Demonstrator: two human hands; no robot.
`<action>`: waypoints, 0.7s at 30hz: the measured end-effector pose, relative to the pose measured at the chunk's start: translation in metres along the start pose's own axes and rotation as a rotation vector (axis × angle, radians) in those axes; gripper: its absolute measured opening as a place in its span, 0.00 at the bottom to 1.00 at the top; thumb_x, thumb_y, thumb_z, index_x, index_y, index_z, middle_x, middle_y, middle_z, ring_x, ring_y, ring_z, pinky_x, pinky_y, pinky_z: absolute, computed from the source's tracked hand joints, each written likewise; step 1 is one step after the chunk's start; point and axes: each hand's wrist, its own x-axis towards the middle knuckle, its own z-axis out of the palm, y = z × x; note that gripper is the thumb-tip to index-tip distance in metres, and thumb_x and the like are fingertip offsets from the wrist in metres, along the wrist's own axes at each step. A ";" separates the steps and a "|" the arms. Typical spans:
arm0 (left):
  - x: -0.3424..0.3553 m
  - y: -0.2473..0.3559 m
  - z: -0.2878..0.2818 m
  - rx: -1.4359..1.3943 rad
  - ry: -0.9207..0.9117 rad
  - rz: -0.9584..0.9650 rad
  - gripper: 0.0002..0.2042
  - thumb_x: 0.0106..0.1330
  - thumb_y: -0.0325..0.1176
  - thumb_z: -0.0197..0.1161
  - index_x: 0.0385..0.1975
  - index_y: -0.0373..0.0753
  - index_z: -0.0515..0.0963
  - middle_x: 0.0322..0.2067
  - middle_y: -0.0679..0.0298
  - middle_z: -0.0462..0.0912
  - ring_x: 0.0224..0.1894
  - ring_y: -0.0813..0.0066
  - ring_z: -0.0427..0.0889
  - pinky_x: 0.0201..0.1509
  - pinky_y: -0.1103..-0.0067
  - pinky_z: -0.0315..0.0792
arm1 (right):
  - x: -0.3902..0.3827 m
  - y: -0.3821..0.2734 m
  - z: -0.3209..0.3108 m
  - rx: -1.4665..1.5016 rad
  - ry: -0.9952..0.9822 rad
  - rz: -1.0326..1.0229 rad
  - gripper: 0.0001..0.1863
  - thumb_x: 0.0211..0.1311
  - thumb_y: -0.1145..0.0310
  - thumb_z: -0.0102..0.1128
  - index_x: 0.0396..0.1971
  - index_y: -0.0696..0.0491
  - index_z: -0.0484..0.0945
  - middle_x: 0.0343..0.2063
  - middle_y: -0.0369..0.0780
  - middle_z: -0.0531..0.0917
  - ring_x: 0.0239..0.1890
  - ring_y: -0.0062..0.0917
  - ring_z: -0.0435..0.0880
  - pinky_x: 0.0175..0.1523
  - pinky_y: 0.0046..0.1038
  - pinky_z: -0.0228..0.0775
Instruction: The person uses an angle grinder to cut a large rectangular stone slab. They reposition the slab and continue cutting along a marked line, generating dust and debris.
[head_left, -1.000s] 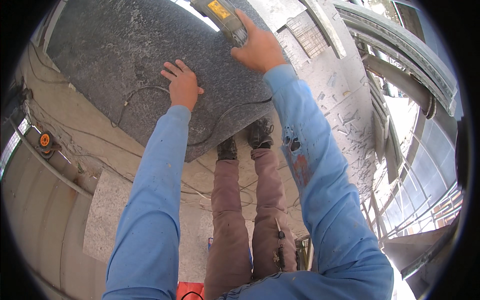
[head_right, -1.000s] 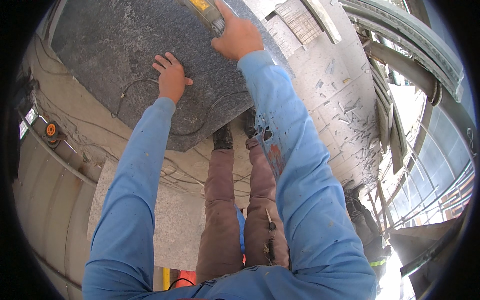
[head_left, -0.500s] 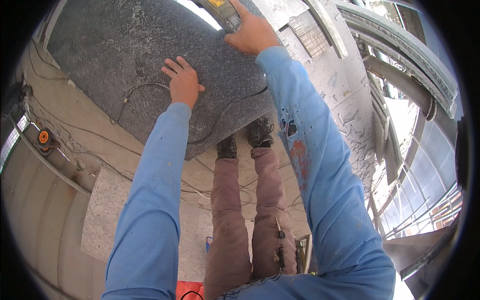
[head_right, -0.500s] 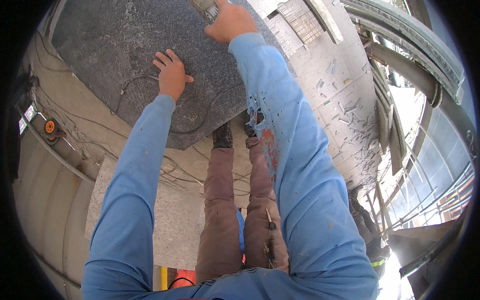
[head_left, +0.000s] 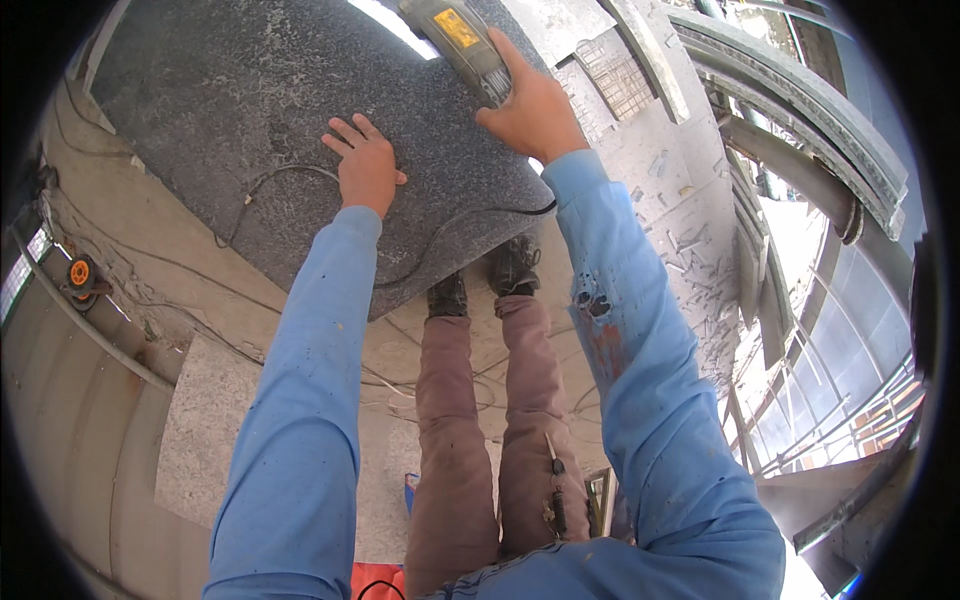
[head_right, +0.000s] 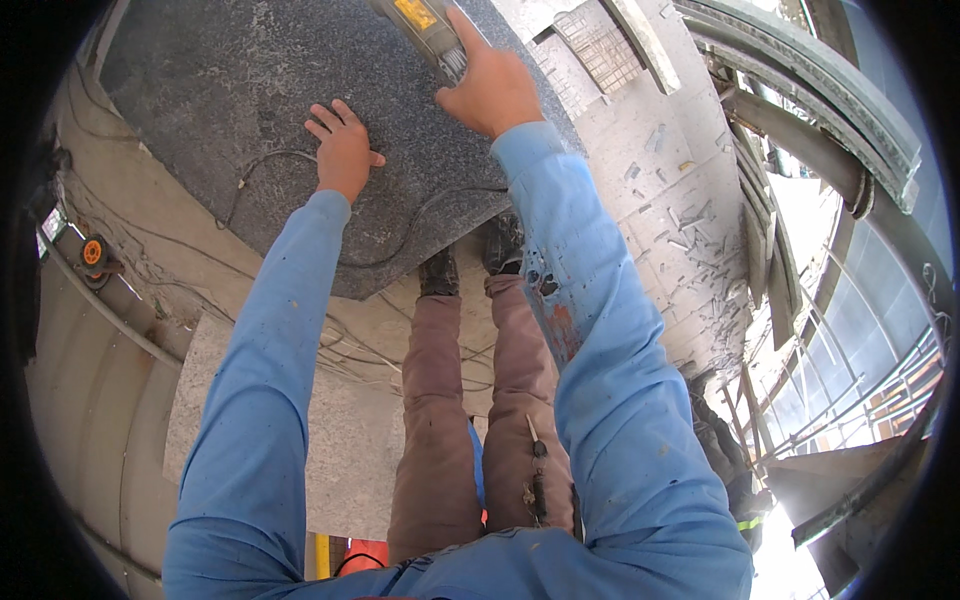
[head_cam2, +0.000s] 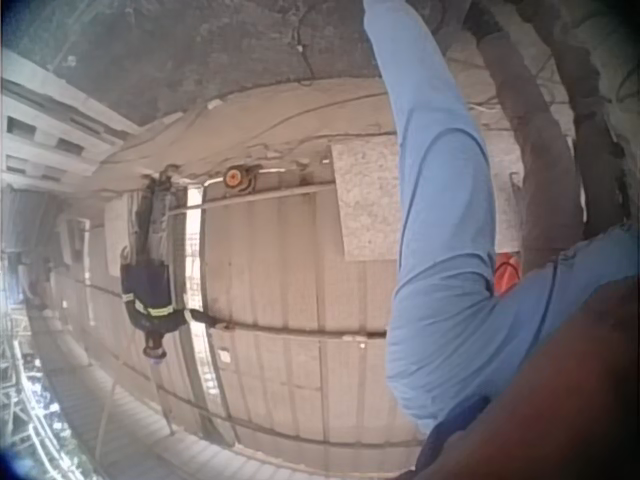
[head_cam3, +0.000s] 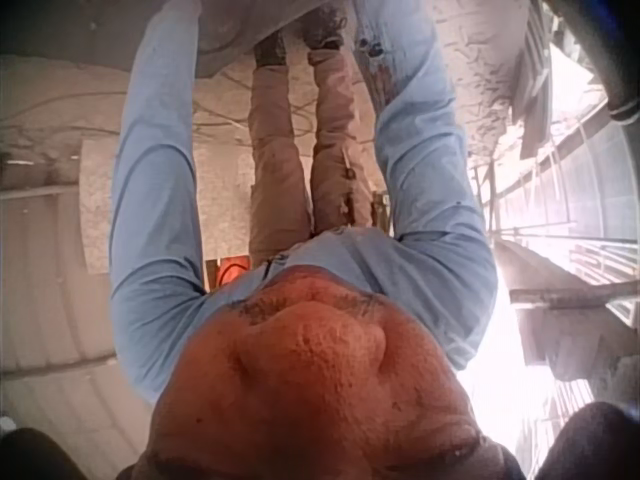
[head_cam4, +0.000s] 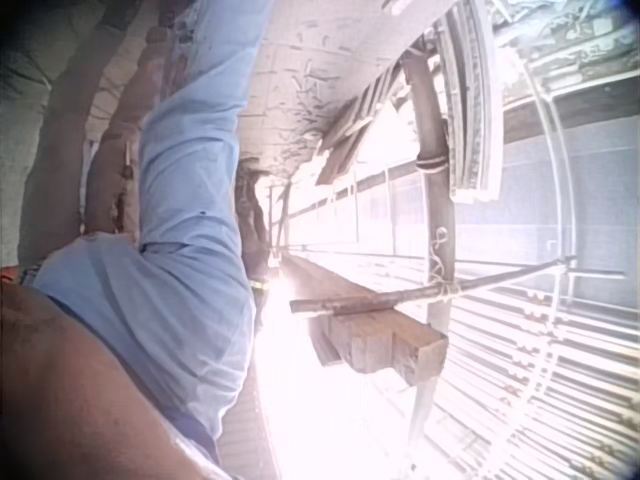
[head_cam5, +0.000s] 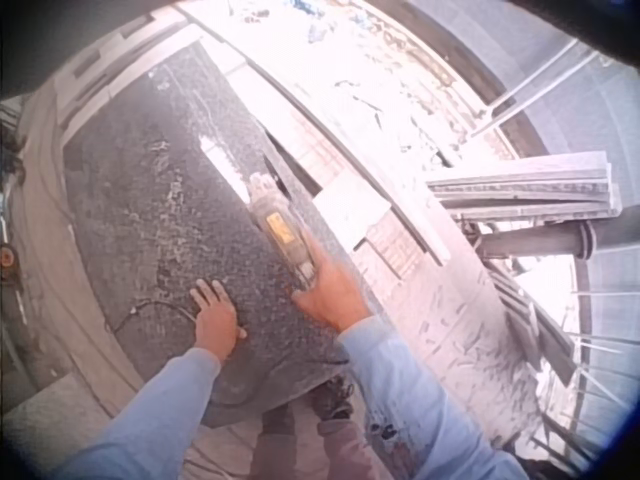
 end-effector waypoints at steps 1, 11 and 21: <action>0.000 0.000 -0.003 0.033 -0.006 0.025 0.55 0.55 0.54 0.77 0.72 0.19 0.56 0.67 0.19 0.59 0.69 0.23 0.64 0.50 0.71 0.87 | -0.002 0.000 0.000 -0.018 0.008 0.008 0.53 0.51 0.64 0.73 0.78 0.36 0.55 0.43 0.55 0.87 0.47 0.49 0.89 0.58 0.42 0.82; 0.002 0.003 0.003 -0.043 0.026 -0.020 0.56 0.55 0.51 0.79 0.73 0.20 0.53 0.68 0.19 0.55 0.69 0.22 0.64 0.47 0.71 0.89 | 0.000 0.002 0.003 -0.041 0.016 0.029 0.52 0.52 0.63 0.70 0.78 0.36 0.55 0.39 0.54 0.88 0.43 0.49 0.89 0.54 0.43 0.82; 0.003 0.000 0.010 -0.097 0.024 -0.037 0.58 0.52 0.53 0.80 0.73 0.19 0.55 0.68 0.19 0.57 0.69 0.21 0.63 0.57 0.65 0.84 | 0.010 0.005 0.015 -0.128 0.036 0.044 0.51 0.50 0.60 0.74 0.74 0.52 0.59 0.42 0.56 0.87 0.46 0.51 0.88 0.56 0.43 0.80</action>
